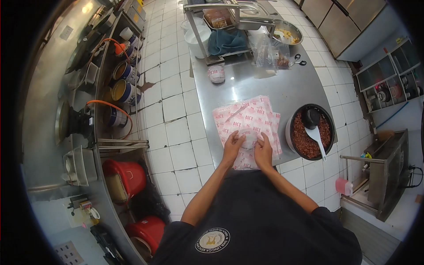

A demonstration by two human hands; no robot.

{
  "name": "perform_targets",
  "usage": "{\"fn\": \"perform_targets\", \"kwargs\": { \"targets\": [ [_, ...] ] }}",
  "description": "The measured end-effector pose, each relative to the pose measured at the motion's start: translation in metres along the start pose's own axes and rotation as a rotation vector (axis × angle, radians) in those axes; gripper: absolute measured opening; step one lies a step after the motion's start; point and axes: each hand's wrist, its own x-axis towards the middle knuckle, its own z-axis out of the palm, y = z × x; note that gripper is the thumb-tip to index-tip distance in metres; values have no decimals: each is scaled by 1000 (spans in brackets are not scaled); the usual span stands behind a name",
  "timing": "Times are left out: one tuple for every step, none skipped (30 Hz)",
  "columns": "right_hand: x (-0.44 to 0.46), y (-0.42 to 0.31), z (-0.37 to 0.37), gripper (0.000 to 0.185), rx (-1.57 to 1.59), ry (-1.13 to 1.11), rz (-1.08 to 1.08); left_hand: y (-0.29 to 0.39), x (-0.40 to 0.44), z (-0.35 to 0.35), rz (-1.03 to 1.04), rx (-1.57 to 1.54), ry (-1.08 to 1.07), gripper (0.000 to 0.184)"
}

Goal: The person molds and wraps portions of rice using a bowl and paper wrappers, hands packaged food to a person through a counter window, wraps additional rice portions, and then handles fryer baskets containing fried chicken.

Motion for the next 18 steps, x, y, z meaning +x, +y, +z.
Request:
{"fn": "perform_targets", "kwargs": {
  "targets": [
    [-9,-14,1,52,72,-5,-51,11,1,5,-59,-162,-34,45],
    [-19,-25,0,50,145,-11,-93,13,1,8,-43,-210,-15,44],
    [-23,-32,-1,45,151,2,-132,15,1,11,-27,-255,3,44],
    [-24,-39,-2,41,157,17,-174,20,1,13,-7,-299,18,44],
    [-22,-44,-2,37,163,32,-217,25,0,15,-9,-284,41,44],
    [-20,-48,0,30,225,45,-206,31,0,17,-8,-269,64,45],
    [-18,-53,3,24,287,59,-194,37,0,18,-8,-254,86,47],
    [-15,-55,5,19,349,72,-181,40,2,18,-37,-308,69,48],
    [-8,-55,6,15,418,66,-109,44,7,15,-65,-362,50,50],
    [2,-51,7,14,487,60,-35,47,8,14,-95,-415,32,52],
    [9,-45,10,15,555,53,42,52,5,12,-139,-421,-31,53],
    [17,-38,16,16,678,45,150,58,3,11,-181,-424,-95,53],
    [24,-37,21,17,801,38,257,64,2,11,-222,-426,-161,54],
    [30,-35,24,19,923,29,362,69,3,12,-233,-427,-163,52],
    [34,-31,24,19,1006,-62,382,72,3,14,-245,-430,-161,50],
    [33,-38,20,19,1086,-157,405,73,3,15,-257,-435,-154,48],
    [34,-43,18,19,1166,-253,427,66,7,13,-181,-344,-78,47],
    [37,-40,19,19,1099,-292,387,54,13,10,-107,-253,-4,47]
  ]
}}
